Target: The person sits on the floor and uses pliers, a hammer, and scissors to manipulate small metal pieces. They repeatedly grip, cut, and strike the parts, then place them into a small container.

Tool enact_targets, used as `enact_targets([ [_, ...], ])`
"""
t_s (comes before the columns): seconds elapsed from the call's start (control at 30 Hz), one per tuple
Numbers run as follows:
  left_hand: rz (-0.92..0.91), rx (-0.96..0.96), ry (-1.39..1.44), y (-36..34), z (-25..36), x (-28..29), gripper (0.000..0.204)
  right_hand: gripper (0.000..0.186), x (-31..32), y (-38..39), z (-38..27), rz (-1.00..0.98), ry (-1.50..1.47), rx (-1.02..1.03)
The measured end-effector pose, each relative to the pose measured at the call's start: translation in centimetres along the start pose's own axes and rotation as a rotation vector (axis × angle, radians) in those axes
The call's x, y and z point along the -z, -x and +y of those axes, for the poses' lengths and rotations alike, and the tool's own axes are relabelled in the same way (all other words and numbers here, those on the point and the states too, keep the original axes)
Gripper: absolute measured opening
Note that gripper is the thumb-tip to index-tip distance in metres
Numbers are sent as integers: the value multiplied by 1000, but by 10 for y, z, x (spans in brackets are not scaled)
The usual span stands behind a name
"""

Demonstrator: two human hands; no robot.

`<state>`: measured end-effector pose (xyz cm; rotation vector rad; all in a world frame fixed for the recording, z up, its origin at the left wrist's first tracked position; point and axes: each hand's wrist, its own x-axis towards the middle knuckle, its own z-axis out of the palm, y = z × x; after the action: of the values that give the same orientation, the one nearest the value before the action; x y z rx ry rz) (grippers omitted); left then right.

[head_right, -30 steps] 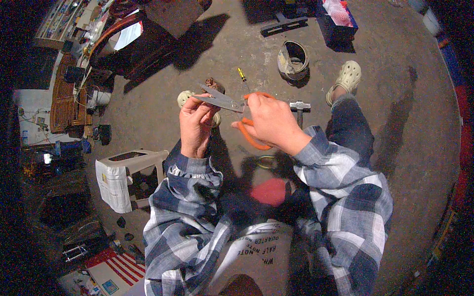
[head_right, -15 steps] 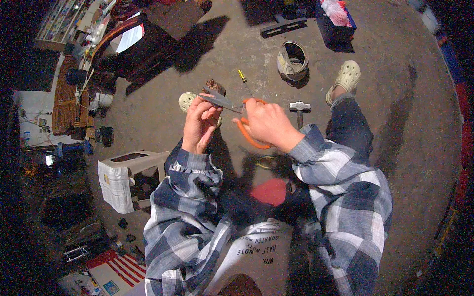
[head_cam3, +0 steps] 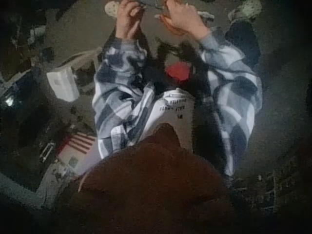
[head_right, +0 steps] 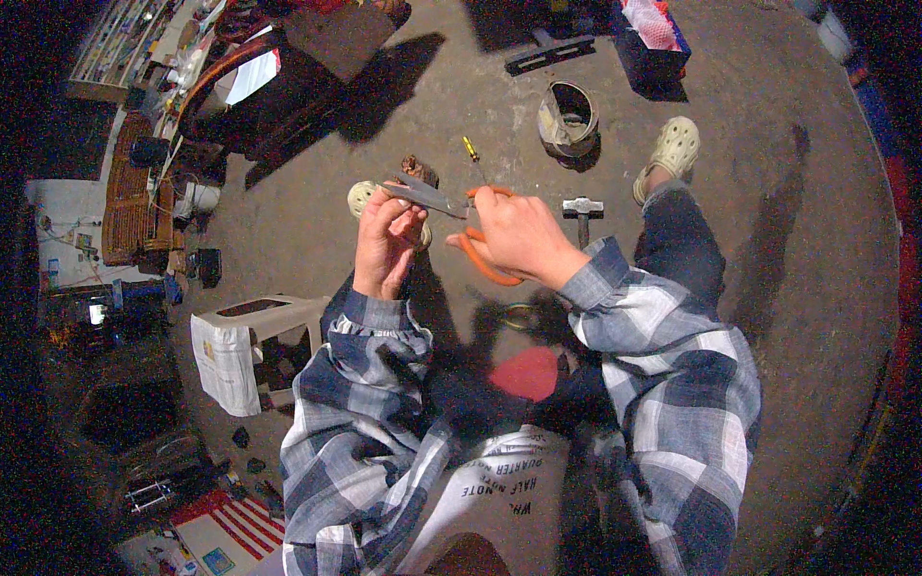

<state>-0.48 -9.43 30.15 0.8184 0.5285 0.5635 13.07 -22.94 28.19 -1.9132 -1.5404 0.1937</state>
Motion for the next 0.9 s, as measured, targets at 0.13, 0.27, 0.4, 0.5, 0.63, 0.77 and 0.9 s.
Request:
enact_targets([
  [0.13,-43,-20,23,1,2,4,10,48,-1,-1,-2,-92,-5,-23],
  [0.27,-63,1,28,2,6,-3,12,46,18,0,-14,-162,-210,-92],
  [0.4,-68,-60,40,4,3,-8,13,47,18,-3,-10,65,-122,19],
  [0.5,-67,-70,5,4,2,-7,13,49,14,-2,-4,41,-50,12],
  [0.63,-60,-46,0,3,2,-7,14,52,12,-1,-4,48,-29,8],
  [0.77,-60,-23,2,2,3,-4,13,52,11,1,-6,4,-51,-23],
  [0.9,-71,-16,-11,3,2,-2,13,52,10,2,-8,7,-103,-9],
])
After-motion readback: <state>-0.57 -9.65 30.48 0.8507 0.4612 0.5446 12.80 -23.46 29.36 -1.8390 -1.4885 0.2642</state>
